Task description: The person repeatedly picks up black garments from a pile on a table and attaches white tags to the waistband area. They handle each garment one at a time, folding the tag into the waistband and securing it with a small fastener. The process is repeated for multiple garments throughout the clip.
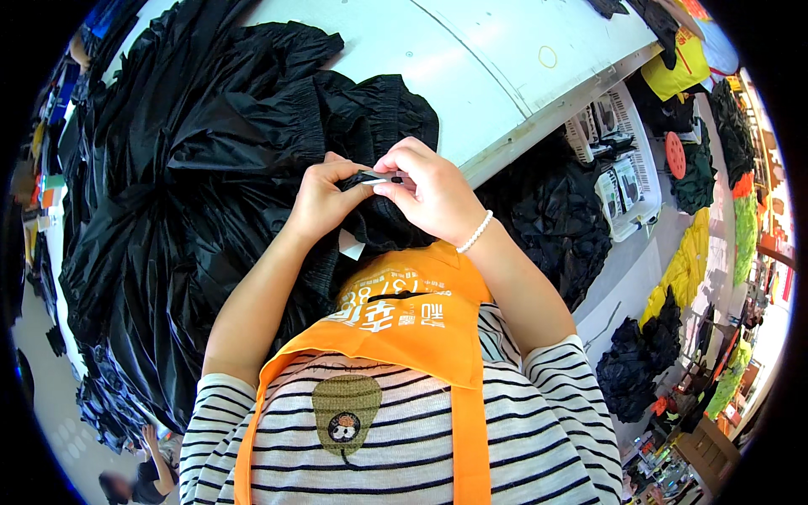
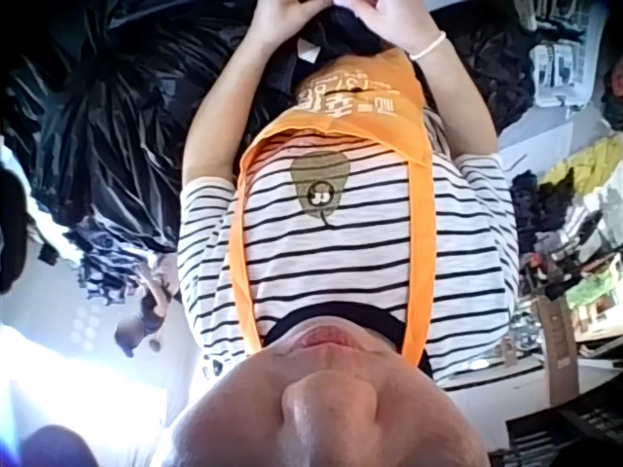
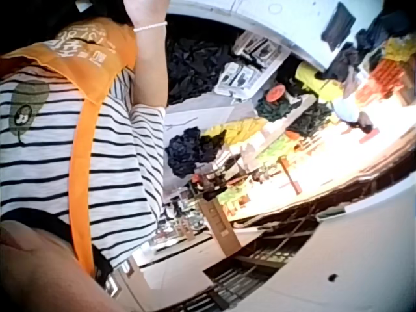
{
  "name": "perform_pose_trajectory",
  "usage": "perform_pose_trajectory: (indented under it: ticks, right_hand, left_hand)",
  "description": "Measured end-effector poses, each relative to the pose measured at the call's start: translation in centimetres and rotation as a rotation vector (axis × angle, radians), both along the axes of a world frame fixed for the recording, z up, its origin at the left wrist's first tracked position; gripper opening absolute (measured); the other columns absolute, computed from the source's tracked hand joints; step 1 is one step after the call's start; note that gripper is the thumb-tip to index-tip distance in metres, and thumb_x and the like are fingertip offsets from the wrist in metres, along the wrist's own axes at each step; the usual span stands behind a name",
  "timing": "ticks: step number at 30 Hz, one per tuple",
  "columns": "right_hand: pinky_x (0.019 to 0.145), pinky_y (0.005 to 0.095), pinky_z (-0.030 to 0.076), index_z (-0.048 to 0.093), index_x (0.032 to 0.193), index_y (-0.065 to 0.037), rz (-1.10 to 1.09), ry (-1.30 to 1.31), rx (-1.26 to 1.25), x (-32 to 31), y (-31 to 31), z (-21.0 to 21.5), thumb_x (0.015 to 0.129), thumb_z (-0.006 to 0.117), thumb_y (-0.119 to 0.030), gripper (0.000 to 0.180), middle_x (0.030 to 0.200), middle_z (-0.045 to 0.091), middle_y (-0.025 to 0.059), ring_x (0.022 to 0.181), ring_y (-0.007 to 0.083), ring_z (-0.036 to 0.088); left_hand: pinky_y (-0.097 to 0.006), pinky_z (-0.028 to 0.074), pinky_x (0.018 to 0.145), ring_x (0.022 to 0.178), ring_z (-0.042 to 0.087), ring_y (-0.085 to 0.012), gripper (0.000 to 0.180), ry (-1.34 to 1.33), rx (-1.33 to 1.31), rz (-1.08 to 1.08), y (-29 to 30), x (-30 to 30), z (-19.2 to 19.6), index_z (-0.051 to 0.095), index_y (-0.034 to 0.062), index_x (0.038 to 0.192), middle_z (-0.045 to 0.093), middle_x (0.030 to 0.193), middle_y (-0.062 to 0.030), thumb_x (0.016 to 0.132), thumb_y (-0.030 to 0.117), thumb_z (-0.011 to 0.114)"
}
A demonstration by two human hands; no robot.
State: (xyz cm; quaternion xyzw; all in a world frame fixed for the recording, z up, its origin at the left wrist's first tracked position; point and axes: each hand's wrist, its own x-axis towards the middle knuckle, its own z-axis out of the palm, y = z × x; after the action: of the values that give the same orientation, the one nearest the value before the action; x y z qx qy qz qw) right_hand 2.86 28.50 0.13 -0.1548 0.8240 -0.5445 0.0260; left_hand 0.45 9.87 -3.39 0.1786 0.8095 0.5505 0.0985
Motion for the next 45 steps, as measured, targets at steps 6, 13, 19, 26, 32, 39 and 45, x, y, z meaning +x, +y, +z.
perform_pose_trajectory:
  ticks: [6, 13, 19, 26, 32, 39, 45]
  right_hand:
    - [0.059, 0.0246, 0.046, 0.058, 0.089, -0.003, -0.034, 0.088, -0.015, -0.4, 0.0, -1.6, 0.08, 0.069, -0.007, 0.015, 0.082, 0.056, 0.0031, 0.065, 0.0124, 0.055]
    - [0.057, 0.0207, 0.041, 0.064, 0.083, 0.001, -0.117, -0.437, -0.089, -0.2, 1.6, -2.8, 0.083, 0.07, -0.03, 0.031, 0.066, 0.057, -0.001, 0.062, 0.0055, 0.049]
    - [0.066, 0.0189, 0.042, 0.063, 0.096, 0.002, -0.17, -0.6, -0.558, 0.1, -1.2, -2.7, 0.085, 0.066, -0.014, 0.019, 0.084, 0.061, -0.0017, 0.074, 0.0031, 0.051]
    - [0.038, 0.0186, 0.027, 0.057, 0.114, -0.004, -0.457, -0.697, -0.7, 0.4, -2.8, -1.5, 0.082, 0.068, -0.014, 0.035, 0.069, 0.053, -0.0044, 0.048, 0.0019, 0.041]
    - [0.056, 0.024, 0.048, 0.059, 0.113, 0.005, -0.244, -0.314, -0.438, 0.5, -2.6, -2.8, 0.088, 0.055, -0.003, 0.027, 0.077, 0.066, 0.0038, 0.061, 0.0109, 0.059]
    - [0.056, 0.0178, 0.04, 0.065, 0.105, 0.0, -0.211, 0.086, -0.134, -2.1, -2.1, -3.1, 0.089, 0.055, 0.0, 0.019, 0.078, 0.063, -0.0013, 0.062, 0.0021, 0.049]
    - [0.062, 0.0149, 0.038, 0.062, 0.113, -0.004, -0.052, -0.437, -0.452, -2.4, -1.9, -2.1, 0.091, 0.059, -0.02, 0.027, 0.087, 0.059, -0.0044, 0.068, 0.0012, 0.046]
  left_hand:
    - [-0.03, 0.044, 0.072, 0.072, 0.053, -0.0178, 0.019, -0.001, -0.02, 0.004, 0.0, 0.1, 0.1, 0.072, 0.0032, 0.089, 0.065, 0.074, -0.0086, 0.072, 0.012, 0.076]
    - [-0.029, 0.041, 0.081, 0.085, 0.052, -0.02, 0.039, 0.062, 0.018, -0.019, -0.1, -0.3, 0.7, 0.063, 0.0043, 0.112, 0.06, 0.086, -0.0076, 0.074, 0.007, 0.071]
    - [-0.032, 0.04, 0.092, 0.1, 0.052, -0.0249, 0.064, 0.152, 0.04, 0.094, 0.3, 0.2, 0.7, 0.043, 0.0036, 0.127, 0.053, 0.108, -0.0134, 0.069, 0.001, 0.068]
    - [-0.032, 0.05, 0.079, 0.087, 0.06, -0.0274, 0.055, 0.359, -0.167, 0.069, 0.7, 0.8, 1.8, 0.053, 0.0008, 0.111, 0.06, 0.095, -0.0137, 0.064, 0.01, 0.079]
    - [-0.033, 0.05, 0.081, 0.088, 0.061, -0.0251, 0.07, 0.112, -0.227, 0.055, 0.3, 1.0, 2.5, 0.045, -0.0003, 0.123, 0.061, 0.097, -0.0156, 0.063, 0.01, 0.079]
    - [-0.023, 0.047, 0.075, 0.081, 0.059, -0.0092, 0.033, -0.422, 0.277, -0.026, -0.9, 0.3, 0.6, 0.062, -0.0065, 0.097, 0.065, 0.085, -0.0054, 0.072, -0.009, 0.041]
    - [-0.024, 0.045, 0.081, 0.088, 0.057, -0.0124, 0.035, -0.552, 0.551, -0.003, -1.8, -0.4, 0.1, 0.063, -0.0049, 0.093, 0.061, 0.093, -0.0056, 0.068, -0.011, 0.039]
